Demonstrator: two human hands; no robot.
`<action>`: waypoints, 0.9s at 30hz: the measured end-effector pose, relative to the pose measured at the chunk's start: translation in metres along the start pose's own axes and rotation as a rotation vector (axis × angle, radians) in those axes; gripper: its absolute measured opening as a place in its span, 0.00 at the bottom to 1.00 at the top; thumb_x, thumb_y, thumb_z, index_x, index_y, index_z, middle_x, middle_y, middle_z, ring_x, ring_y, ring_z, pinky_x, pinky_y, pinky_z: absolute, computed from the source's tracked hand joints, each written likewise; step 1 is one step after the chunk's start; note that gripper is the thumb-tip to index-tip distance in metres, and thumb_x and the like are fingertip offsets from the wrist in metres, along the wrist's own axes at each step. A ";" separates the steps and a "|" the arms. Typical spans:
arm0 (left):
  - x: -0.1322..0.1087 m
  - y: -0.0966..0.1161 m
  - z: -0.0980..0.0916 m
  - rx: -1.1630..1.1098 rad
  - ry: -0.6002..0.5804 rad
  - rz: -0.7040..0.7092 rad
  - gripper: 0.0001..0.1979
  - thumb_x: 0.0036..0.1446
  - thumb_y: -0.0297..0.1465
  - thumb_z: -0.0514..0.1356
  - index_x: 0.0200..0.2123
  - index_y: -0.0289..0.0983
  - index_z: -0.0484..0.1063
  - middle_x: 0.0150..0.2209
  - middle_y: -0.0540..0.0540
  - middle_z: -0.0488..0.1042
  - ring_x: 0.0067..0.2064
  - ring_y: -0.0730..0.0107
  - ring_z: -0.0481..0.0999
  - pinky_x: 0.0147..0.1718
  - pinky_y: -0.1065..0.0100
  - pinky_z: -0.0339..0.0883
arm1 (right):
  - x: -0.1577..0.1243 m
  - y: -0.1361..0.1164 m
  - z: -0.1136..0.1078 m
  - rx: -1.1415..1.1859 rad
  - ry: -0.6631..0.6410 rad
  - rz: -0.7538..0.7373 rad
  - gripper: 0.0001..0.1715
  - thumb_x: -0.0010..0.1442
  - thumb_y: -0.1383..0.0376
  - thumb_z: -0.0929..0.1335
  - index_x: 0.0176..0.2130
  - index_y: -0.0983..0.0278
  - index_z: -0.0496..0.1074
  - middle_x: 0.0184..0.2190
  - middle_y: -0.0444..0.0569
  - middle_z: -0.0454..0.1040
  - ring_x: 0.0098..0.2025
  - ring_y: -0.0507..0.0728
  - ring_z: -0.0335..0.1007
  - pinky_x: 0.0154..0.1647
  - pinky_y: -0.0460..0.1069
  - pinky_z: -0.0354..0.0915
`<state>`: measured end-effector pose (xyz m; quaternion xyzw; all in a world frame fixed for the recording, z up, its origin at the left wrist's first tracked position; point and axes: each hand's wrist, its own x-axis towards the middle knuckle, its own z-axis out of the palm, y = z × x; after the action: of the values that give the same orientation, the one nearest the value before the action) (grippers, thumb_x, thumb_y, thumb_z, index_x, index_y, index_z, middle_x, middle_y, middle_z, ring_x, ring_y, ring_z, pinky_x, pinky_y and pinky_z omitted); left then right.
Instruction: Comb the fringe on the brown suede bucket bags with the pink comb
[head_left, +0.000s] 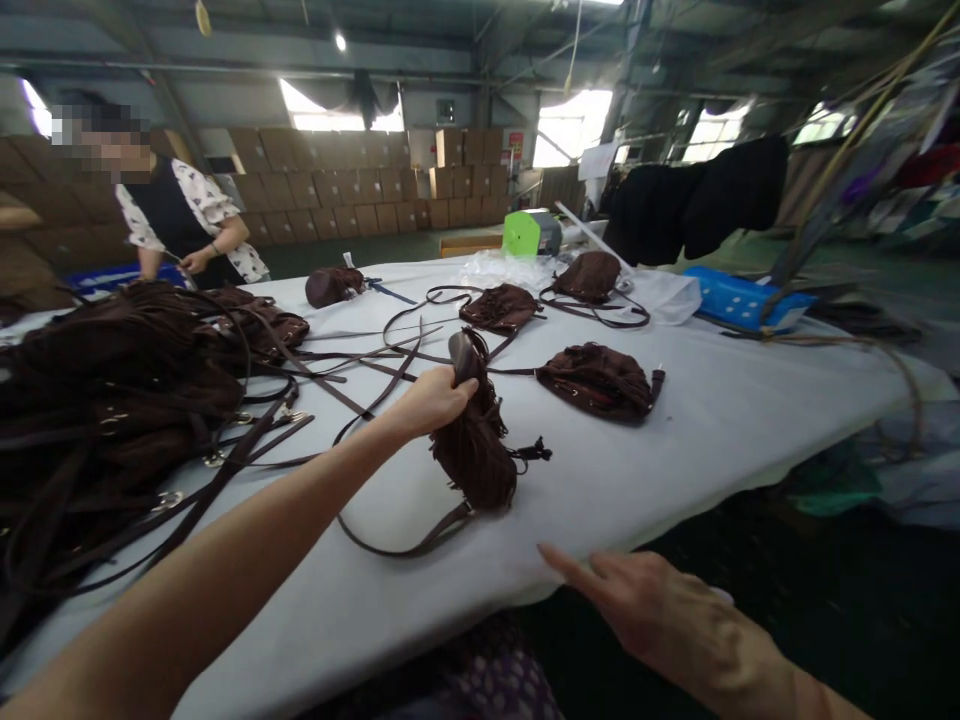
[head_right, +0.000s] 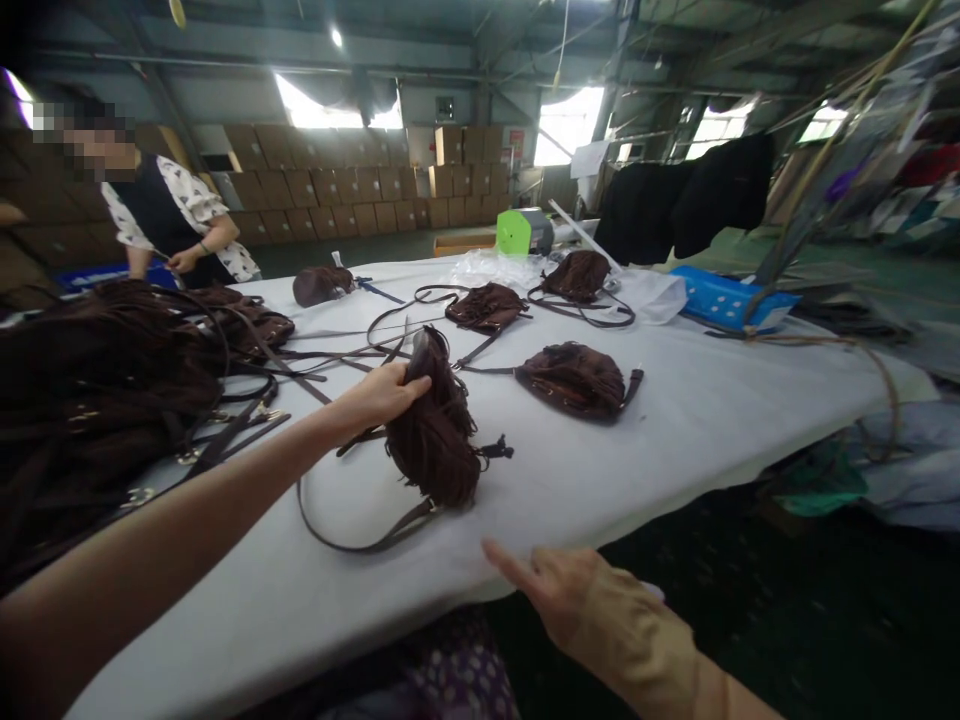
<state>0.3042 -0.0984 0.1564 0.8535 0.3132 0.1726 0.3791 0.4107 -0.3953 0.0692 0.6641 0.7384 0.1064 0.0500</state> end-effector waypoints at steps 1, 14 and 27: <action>-0.002 0.007 0.001 0.044 -0.049 0.008 0.12 0.55 0.32 0.59 0.22 0.35 0.69 0.23 0.45 0.72 0.27 0.66 0.69 0.27 0.69 0.56 | 0.007 0.005 -0.017 0.040 0.084 0.026 0.44 0.53 0.80 0.60 0.65 0.58 0.55 0.23 0.42 0.69 0.18 0.54 0.63 0.17 0.48 0.50; -0.005 0.048 0.008 0.190 -0.456 0.011 0.12 0.52 0.31 0.62 0.19 0.34 0.70 0.15 0.48 0.66 0.21 0.68 0.64 0.25 0.68 0.57 | 0.117 0.002 -0.089 -0.136 0.215 -0.057 0.26 0.67 0.73 0.56 0.61 0.62 0.64 0.29 0.54 0.73 0.26 0.57 0.69 0.26 0.49 0.59; 0.019 0.017 -0.002 -0.203 0.065 0.013 0.14 0.61 0.34 0.55 0.25 0.34 0.69 0.22 0.48 0.67 0.25 0.70 0.66 0.25 0.69 0.55 | 0.041 -0.024 0.014 0.936 0.508 0.575 0.12 0.70 0.59 0.58 0.48 0.62 0.62 0.25 0.45 0.74 0.25 0.55 0.74 0.27 0.46 0.68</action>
<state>0.3241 -0.0936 0.1712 0.8067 0.3009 0.2333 0.4521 0.3854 -0.3555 0.0531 0.7424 0.4865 -0.0650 -0.4560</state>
